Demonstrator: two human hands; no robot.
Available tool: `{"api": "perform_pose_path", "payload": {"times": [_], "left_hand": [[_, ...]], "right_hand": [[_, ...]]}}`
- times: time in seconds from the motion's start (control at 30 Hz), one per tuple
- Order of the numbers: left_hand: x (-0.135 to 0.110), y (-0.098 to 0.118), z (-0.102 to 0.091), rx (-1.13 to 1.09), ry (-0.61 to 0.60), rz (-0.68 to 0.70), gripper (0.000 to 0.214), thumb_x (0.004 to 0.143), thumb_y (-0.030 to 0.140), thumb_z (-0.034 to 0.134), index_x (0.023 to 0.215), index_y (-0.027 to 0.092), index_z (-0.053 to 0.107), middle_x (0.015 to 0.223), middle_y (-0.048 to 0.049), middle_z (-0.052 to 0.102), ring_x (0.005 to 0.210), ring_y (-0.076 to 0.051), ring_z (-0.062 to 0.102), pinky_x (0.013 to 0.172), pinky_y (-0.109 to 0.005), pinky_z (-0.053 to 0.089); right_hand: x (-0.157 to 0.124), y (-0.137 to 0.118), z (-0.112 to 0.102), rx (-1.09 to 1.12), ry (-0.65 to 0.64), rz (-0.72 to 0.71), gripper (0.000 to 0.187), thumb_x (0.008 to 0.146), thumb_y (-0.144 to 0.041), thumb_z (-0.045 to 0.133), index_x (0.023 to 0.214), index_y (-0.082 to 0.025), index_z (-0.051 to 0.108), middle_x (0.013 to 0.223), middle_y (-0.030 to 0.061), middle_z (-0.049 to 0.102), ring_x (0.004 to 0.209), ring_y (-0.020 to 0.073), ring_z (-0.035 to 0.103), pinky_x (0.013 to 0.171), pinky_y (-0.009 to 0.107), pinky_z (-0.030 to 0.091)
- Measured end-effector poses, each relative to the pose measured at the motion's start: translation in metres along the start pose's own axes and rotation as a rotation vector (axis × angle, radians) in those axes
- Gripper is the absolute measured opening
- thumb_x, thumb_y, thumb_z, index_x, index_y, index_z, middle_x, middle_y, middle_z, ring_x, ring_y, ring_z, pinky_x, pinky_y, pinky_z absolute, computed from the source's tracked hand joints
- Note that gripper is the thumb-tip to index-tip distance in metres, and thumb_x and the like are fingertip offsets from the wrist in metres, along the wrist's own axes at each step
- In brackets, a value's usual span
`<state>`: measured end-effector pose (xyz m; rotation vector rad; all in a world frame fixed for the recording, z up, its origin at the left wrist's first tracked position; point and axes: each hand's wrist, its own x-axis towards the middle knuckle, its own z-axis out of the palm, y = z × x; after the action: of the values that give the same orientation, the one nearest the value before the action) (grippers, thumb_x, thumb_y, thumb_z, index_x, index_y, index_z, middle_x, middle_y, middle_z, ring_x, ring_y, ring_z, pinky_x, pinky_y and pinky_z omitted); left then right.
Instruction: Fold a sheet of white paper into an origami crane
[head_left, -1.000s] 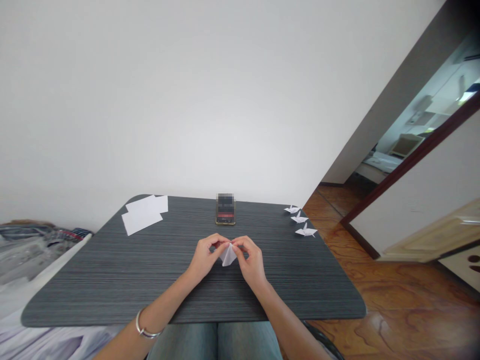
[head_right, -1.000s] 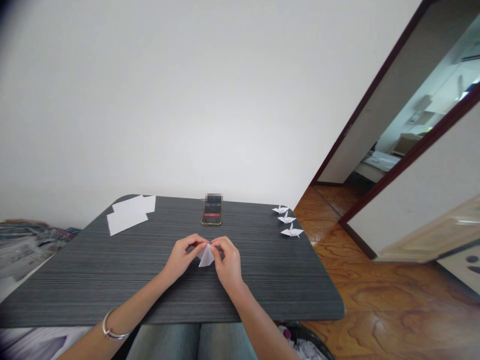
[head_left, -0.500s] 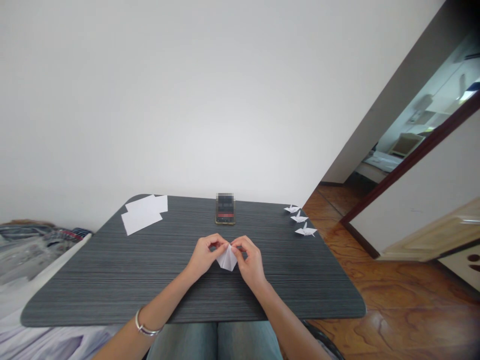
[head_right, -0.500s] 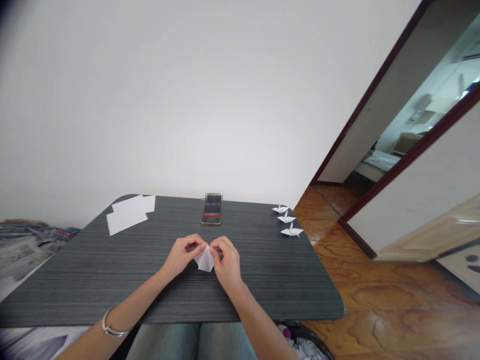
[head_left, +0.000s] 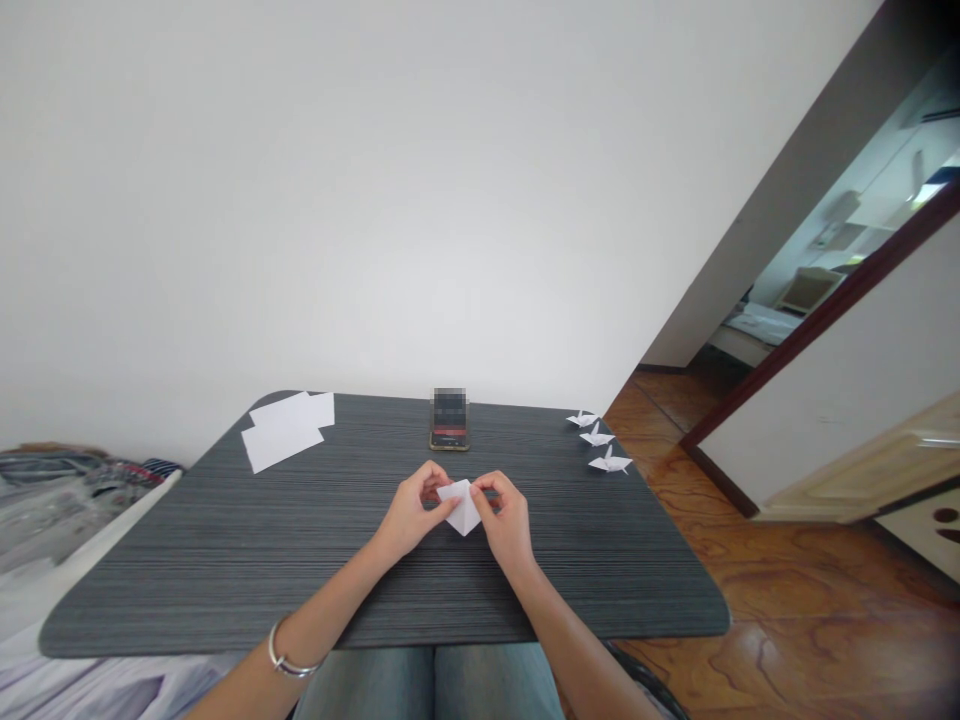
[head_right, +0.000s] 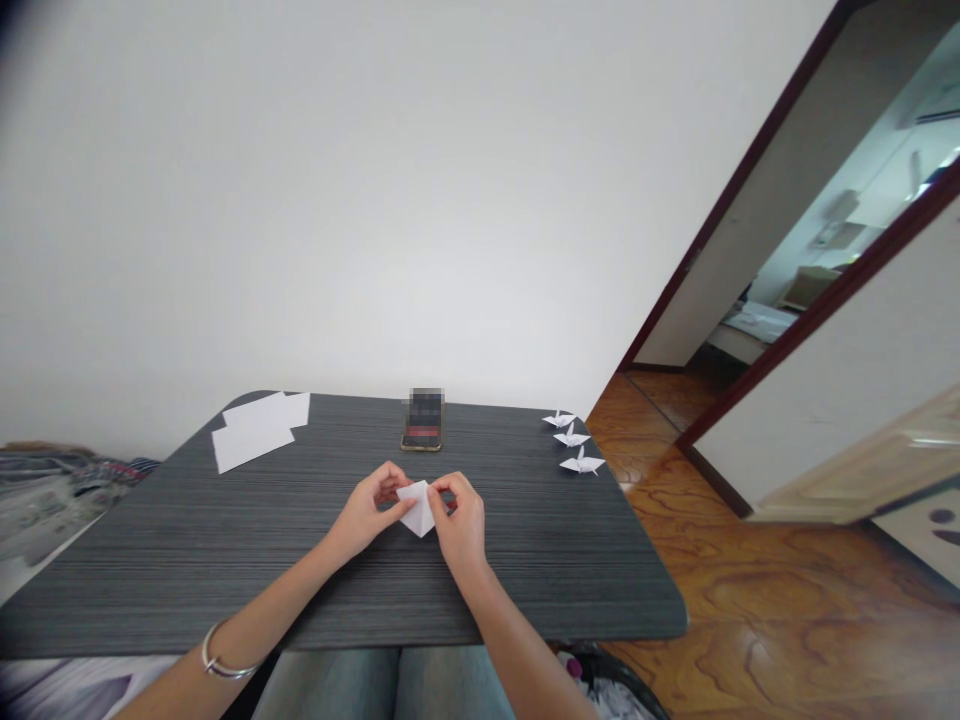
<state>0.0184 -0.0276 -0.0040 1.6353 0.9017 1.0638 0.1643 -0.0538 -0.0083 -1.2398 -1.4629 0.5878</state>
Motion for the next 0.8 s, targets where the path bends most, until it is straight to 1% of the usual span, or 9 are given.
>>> {"api": "perform_pose_path", "payload": {"times": [0.13,0.23,0.3,0.4,0.5,0.57,0.6,0.7,0.8], "left_hand": [[0.0,-0.006,-0.001,0.037,-0.027,-0.059,0.017,0.07,0.029,0.057,0.066,0.013,0.052,0.064,-0.001,0.058,0.06,-0.012,0.054,0.058,-0.023,0.042],[0.001,-0.007,-0.002,-0.048,-0.021,-0.113,0.019,0.07,0.03,0.057,0.066,0.013,0.052,0.062,-0.0014,0.06,0.058,-0.012,0.056,0.056,-0.023,0.042],[0.002,-0.007,-0.003,-0.127,-0.002,-0.143,0.019,0.07,0.029,0.058,0.065,0.013,0.05,0.061,-0.0009,0.06,0.056,-0.012,0.056,0.054,-0.022,0.042],[0.003,-0.006,-0.004,-0.215,0.031,-0.185,0.02,0.068,0.029,0.061,0.069,0.013,0.047,0.056,0.0013,0.059,0.052,-0.011,0.055,0.05,-0.02,0.042],[0.004,-0.006,-0.004,-0.243,0.04,-0.211,0.026,0.067,0.029,0.062,0.082,0.014,0.048,0.058,0.0015,0.061,0.052,-0.012,0.057,0.051,-0.022,0.044],[0.004,-0.007,-0.003,-0.232,0.017,-0.207,0.031,0.066,0.029,0.063,0.089,0.013,0.05,0.063,-0.0001,0.063,0.056,-0.013,0.058,0.054,-0.024,0.045],[0.003,-0.007,-0.003,-0.219,-0.004,-0.203,0.031,0.065,0.029,0.064,0.089,0.012,0.052,0.065,-0.0013,0.064,0.058,-0.013,0.059,0.056,-0.024,0.045],[0.003,-0.008,-0.002,-0.183,-0.046,-0.188,0.025,0.065,0.031,0.064,0.078,0.011,0.057,0.072,-0.0048,0.065,0.065,-0.015,0.06,0.062,-0.026,0.045],[0.003,-0.008,-0.004,-0.178,-0.011,-0.183,0.025,0.065,0.034,0.063,0.075,0.012,0.057,0.071,-0.0045,0.065,0.063,-0.015,0.06,0.06,-0.025,0.045]], "right_hand": [[0.001,0.002,0.0,0.075,-0.023,0.066,0.011,0.075,-0.021,0.049,0.067,-0.017,0.055,0.067,0.0014,0.055,0.064,0.0139,0.053,0.051,0.021,0.04],[0.002,0.005,0.001,0.224,-0.037,0.164,0.008,0.073,-0.025,0.053,0.074,-0.017,0.054,0.069,0.0015,0.059,0.063,0.0142,0.055,0.051,0.022,0.041],[0.003,0.007,0.001,0.323,-0.072,0.226,0.013,0.071,-0.027,0.056,0.079,-0.016,0.055,0.069,0.0016,0.061,0.061,0.0139,0.055,0.052,0.023,0.042],[0.004,0.009,0.0,0.402,-0.155,0.296,0.017,0.071,-0.031,0.057,0.075,-0.014,0.059,0.062,0.001,0.061,0.054,0.0128,0.054,0.051,0.023,0.04],[0.004,0.011,-0.001,0.414,-0.153,0.326,0.021,0.069,-0.034,0.059,0.066,-0.014,0.058,0.056,0.0004,0.06,0.05,0.0123,0.052,0.049,0.023,0.039],[0.004,0.011,0.0,0.387,-0.14,0.326,0.021,0.068,-0.035,0.059,0.064,-0.014,0.058,0.054,0.0,0.059,0.048,0.012,0.051,0.047,0.022,0.038],[0.003,0.011,0.0,0.373,-0.14,0.323,0.021,0.068,-0.035,0.059,0.064,-0.014,0.057,0.053,-0.0001,0.058,0.047,0.0119,0.051,0.046,0.022,0.038],[0.002,0.01,0.002,0.367,-0.178,0.317,0.02,0.066,-0.034,0.062,0.065,-0.015,0.057,0.055,0.0001,0.059,0.048,0.0124,0.051,0.047,0.022,0.039],[0.002,0.01,0.004,0.394,-0.255,0.34,0.021,0.064,-0.036,0.064,0.067,-0.016,0.058,0.057,0.0005,0.06,0.05,0.0138,0.054,0.048,0.024,0.042]]}}
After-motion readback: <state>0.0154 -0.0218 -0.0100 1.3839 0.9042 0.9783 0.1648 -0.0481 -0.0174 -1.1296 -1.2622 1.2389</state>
